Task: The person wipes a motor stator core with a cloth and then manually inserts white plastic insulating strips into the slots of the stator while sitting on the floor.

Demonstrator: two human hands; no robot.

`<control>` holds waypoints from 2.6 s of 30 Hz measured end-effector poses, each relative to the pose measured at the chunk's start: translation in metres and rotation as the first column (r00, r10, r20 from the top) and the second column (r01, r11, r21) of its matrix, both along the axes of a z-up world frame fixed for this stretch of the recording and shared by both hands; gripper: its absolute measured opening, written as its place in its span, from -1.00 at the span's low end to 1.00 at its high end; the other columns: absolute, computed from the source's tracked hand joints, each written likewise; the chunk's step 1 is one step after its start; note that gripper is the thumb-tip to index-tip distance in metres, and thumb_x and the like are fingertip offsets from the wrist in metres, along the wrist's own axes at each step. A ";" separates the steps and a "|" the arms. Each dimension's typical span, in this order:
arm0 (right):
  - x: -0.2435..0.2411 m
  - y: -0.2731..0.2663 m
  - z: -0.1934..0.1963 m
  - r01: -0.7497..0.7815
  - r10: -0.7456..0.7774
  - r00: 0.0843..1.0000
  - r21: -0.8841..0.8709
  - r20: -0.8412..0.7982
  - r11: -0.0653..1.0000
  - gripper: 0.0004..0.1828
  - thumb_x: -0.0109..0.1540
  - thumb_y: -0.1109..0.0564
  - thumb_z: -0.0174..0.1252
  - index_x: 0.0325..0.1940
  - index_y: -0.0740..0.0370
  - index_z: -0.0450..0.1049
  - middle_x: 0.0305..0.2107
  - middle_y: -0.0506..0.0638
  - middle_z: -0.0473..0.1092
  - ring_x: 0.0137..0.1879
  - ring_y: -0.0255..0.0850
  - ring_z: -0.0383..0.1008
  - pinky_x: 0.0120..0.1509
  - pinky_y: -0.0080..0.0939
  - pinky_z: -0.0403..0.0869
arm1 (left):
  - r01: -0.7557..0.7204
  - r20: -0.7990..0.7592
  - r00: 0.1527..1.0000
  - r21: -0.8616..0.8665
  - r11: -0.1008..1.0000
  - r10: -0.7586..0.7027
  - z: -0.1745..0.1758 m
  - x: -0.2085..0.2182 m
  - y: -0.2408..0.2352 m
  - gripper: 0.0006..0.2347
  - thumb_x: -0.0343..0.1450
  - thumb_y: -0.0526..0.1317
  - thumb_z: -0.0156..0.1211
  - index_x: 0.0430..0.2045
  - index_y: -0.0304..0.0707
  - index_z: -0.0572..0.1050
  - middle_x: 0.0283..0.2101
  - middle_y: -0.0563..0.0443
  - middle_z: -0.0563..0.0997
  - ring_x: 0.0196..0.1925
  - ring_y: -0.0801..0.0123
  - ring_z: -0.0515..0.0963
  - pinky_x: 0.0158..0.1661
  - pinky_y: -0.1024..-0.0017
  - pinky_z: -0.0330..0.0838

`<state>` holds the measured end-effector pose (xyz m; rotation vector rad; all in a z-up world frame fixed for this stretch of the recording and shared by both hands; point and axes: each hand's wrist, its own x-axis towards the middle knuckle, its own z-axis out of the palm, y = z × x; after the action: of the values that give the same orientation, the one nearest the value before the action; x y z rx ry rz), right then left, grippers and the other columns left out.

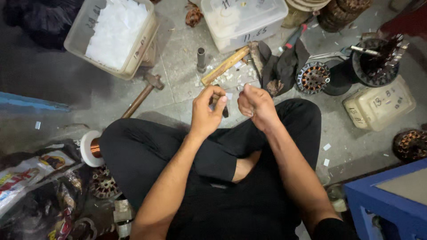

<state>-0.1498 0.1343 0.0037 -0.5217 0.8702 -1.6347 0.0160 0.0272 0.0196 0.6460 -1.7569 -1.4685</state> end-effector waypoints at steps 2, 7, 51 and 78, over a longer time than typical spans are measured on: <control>0.001 -0.001 0.001 0.039 -0.017 0.977 0.099 -0.211 0.994 -0.87 0.39 0.09 0.07 -0.13 0.20 0.38 -0.71 -0.17 0.05 -0.62 -0.42 -0.01 -0.54 -0.37 0.02 | 0.024 -0.014 1.000 0.069 0.997 -0.023 -0.009 -0.008 -0.005 -0.94 0.47 -0.40 0.22 -0.25 -0.36 0.48 -0.36 0.06 0.58 -0.34 0.53 0.54 -0.27 0.51 0.44; 0.000 -0.008 -0.003 -0.030 0.026 0.999 0.108 0.037 0.994 -0.85 0.40 0.14 0.11 -0.05 0.29 0.39 -0.55 -0.06 0.25 -0.57 -0.41 0.10 -0.53 -0.40 0.07 | 0.022 -0.027 0.999 0.056 0.998 -0.021 -0.017 -0.018 -0.008 -0.86 0.48 -0.42 0.16 -0.10 -0.34 0.50 -0.28 0.08 0.61 -0.26 0.54 0.59 -0.20 0.53 0.50; -0.006 -0.012 -0.008 0.207 -0.170 0.565 -0.061 -0.807 0.976 -0.90 0.35 0.26 0.24 -0.10 0.33 0.47 -0.24 0.00 0.49 -0.07 -0.30 0.50 0.07 -0.30 0.44 | 0.114 0.038 0.993 -0.195 0.974 -0.109 0.004 -0.012 -0.024 -0.91 0.44 -0.36 0.34 -0.29 -0.37 0.55 -0.30 -0.07 0.60 -0.27 0.28 0.67 -0.21 0.42 0.52; 0.005 -0.032 -0.041 0.289 -0.118 0.393 0.000 -0.912 0.957 -0.77 0.22 0.34 0.30 -0.03 0.28 0.55 -0.25 0.08 0.52 -0.21 -0.20 0.56 -0.27 -0.31 0.46 | -0.090 0.246 0.969 0.400 0.912 -0.013 -0.080 -0.014 -0.046 -0.83 0.32 -0.48 0.31 -0.24 -0.53 0.58 -0.37 -0.08 0.69 -0.39 0.42 0.71 -0.40 0.50 0.64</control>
<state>-0.1453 0.1023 -0.0376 -1.3031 1.9434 -1.3920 0.0019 -0.0184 -0.0608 1.1135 -1.6076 -1.8115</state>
